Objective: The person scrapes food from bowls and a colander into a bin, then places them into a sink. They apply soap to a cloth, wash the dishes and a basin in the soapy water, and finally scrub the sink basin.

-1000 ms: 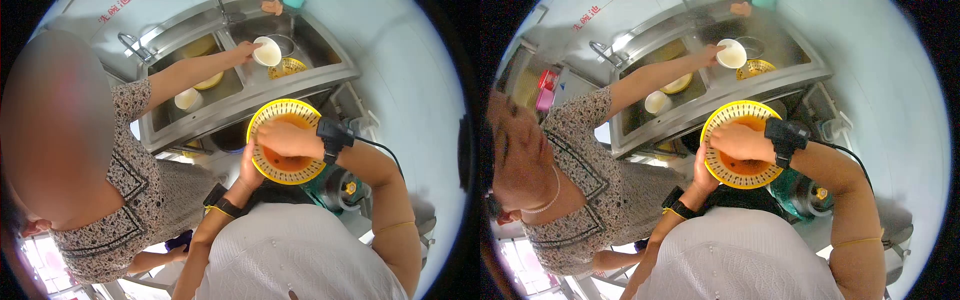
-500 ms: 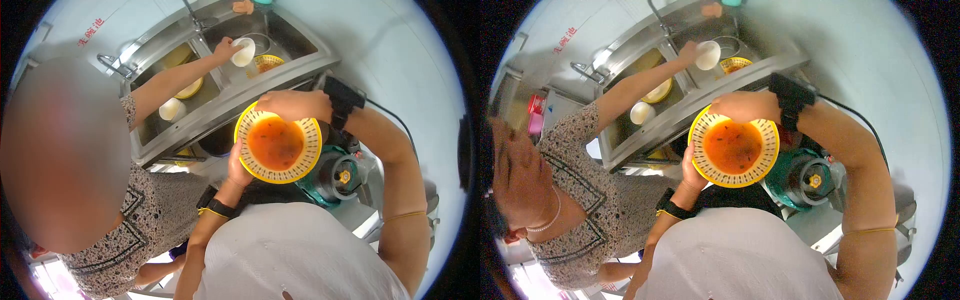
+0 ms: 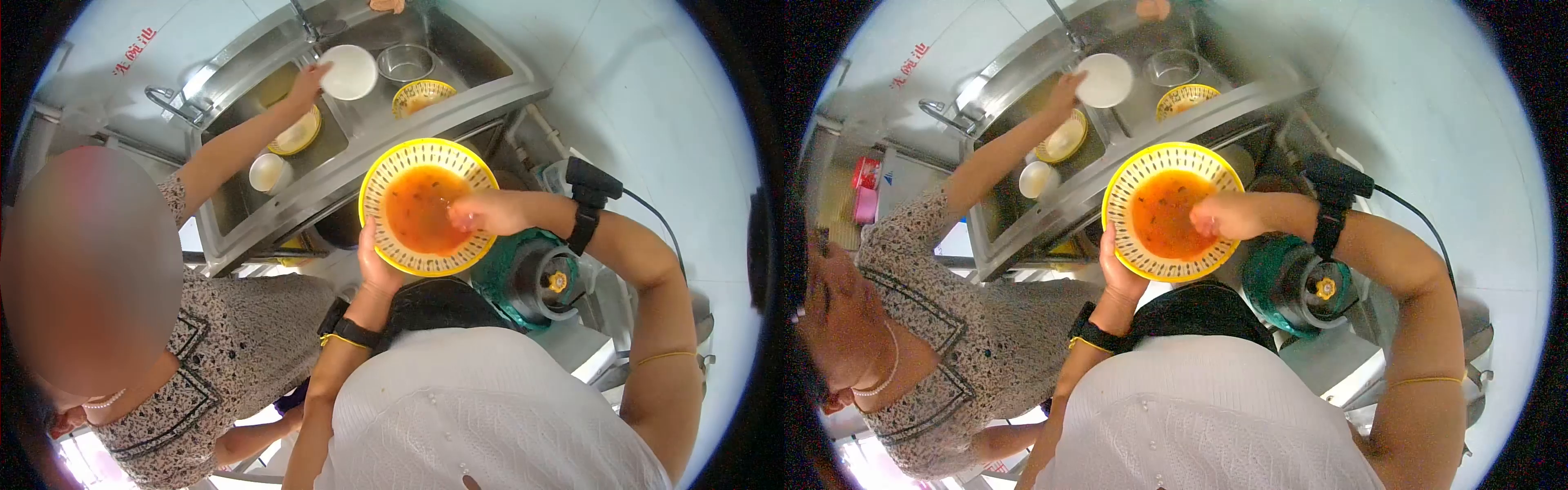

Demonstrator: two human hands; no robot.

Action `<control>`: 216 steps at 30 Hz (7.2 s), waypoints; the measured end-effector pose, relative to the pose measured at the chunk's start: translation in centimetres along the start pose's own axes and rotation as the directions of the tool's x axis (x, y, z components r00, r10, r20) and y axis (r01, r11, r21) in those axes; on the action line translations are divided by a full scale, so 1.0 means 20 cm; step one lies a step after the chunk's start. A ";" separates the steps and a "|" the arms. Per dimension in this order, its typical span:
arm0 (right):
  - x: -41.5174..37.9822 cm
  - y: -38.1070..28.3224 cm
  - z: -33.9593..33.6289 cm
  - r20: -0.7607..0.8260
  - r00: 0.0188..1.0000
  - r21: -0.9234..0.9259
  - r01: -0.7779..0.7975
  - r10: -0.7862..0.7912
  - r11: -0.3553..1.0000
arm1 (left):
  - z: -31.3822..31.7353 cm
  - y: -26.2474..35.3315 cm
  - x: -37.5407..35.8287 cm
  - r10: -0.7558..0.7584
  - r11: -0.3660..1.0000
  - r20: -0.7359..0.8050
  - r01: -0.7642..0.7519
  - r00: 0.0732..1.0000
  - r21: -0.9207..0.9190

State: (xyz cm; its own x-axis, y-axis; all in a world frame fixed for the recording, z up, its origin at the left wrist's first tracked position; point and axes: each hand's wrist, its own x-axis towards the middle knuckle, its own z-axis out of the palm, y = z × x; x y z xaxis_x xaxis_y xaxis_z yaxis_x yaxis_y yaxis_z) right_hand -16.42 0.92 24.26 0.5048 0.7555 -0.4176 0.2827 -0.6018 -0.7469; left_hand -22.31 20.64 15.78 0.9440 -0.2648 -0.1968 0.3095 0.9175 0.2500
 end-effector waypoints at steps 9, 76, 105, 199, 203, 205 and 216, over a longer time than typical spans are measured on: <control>-0.18 0.09 -0.06 -0.254 0.938 -0.324 0.149 -0.237 0.934 | -0.09 -0.12 0.05 0.083 0.992 -0.075 -0.075 0.994 0.104; -0.02 1.33 -0.02 -0.547 0.544 0.689 0.724 0.636 -0.026 | -1.77 -0.03 0.41 0.096 0.954 -0.572 -0.240 0.815 -0.182; 0.97 2.38 -1.52 -0.390 0.913 -0.498 -0.321 0.122 0.806 | -0.32 0.51 0.84 0.680 0.682 -0.382 -0.348 0.626 0.644; 1.44 0.99 -0.93 0.027 0.979 -0.399 0.195 -0.200 0.896 | -0.38 -0.37 1.02 0.530 0.844 -0.057 -0.520 0.846 0.130; 1.58 1.04 -0.94 0.370 0.830 -0.804 0.511 -0.417 0.305 | -0.39 -0.42 1.05 0.481 0.862 -0.051 -0.462 0.875 0.208; 1.37 0.83 -0.88 0.131 0.925 -0.769 0.321 -0.356 0.552 | -0.38 -0.43 1.05 0.451 0.877 -0.051 -0.432 0.891 0.210; 1.08 0.69 -0.66 0.034 0.877 -0.761 0.334 -0.480 0.556 | -0.37 -0.46 1.05 0.355 0.890 -0.076 -0.312 0.932 0.333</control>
State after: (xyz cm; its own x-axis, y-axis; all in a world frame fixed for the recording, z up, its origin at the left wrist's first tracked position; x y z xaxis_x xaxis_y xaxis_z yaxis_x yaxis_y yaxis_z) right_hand 9.07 5.54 11.82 0.2793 0.9599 -0.0256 0.9465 -0.2797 -0.1609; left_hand -6.21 8.83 2.33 0.9807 0.1019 -0.1670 0.0189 0.8003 0.5993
